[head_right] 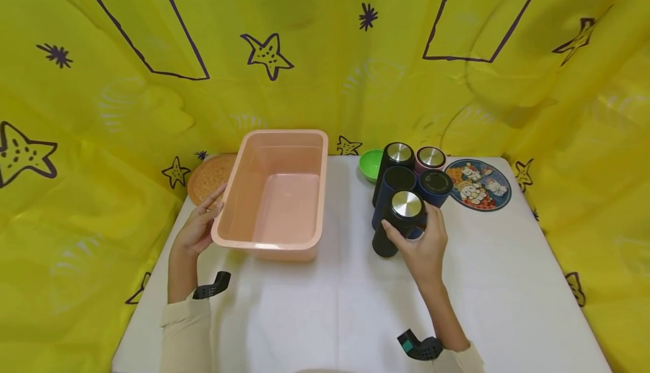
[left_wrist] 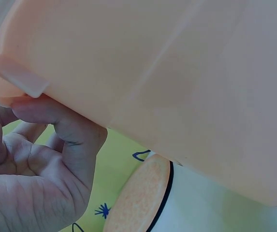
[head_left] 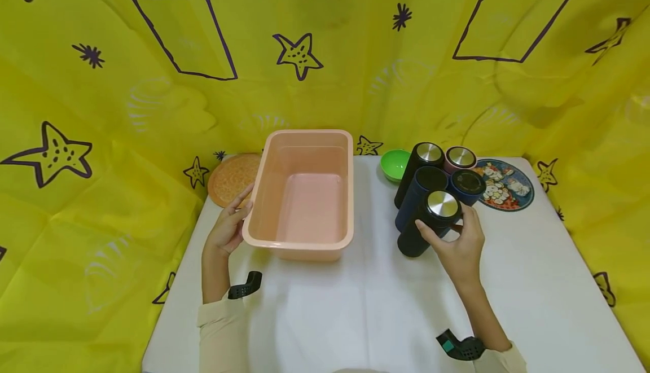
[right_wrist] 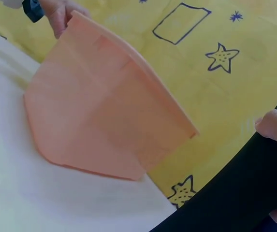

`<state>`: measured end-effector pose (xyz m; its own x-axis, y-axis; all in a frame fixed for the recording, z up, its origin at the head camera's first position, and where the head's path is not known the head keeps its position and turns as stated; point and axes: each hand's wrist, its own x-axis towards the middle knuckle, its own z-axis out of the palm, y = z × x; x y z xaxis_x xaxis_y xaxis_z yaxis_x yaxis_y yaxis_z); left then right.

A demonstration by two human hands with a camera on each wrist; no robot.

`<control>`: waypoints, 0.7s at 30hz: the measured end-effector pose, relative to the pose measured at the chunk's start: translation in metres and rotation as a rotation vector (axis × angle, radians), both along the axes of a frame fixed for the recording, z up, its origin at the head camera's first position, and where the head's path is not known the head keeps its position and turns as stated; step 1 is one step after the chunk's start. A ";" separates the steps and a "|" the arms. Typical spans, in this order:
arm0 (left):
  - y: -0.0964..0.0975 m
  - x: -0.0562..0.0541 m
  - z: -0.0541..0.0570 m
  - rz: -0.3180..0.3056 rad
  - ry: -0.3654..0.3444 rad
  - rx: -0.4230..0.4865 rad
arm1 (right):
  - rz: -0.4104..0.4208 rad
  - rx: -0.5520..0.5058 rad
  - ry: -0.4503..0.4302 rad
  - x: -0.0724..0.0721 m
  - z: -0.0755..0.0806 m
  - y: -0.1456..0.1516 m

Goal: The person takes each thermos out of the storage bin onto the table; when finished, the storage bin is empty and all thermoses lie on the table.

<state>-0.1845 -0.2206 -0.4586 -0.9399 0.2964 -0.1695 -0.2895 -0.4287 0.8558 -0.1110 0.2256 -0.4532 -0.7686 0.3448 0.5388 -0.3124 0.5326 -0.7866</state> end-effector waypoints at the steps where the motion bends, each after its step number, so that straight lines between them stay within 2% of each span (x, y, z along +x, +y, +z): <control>1: 0.000 0.000 0.000 0.001 0.000 0.001 | -0.002 0.002 -0.010 -0.001 -0.005 0.003; 10: 0.001 0.001 -0.002 0.007 -0.001 0.010 | -0.014 0.020 -0.086 0.001 -0.018 0.009; 21: -0.001 0.000 0.000 0.007 -0.016 0.001 | -0.037 0.013 -0.154 0.000 -0.019 0.007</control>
<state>-0.1849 -0.2214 -0.4586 -0.9392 0.2900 -0.1837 -0.2998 -0.4320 0.8506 -0.1110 0.2329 -0.4720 -0.8297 0.3681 0.4197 -0.1683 0.5518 -0.8168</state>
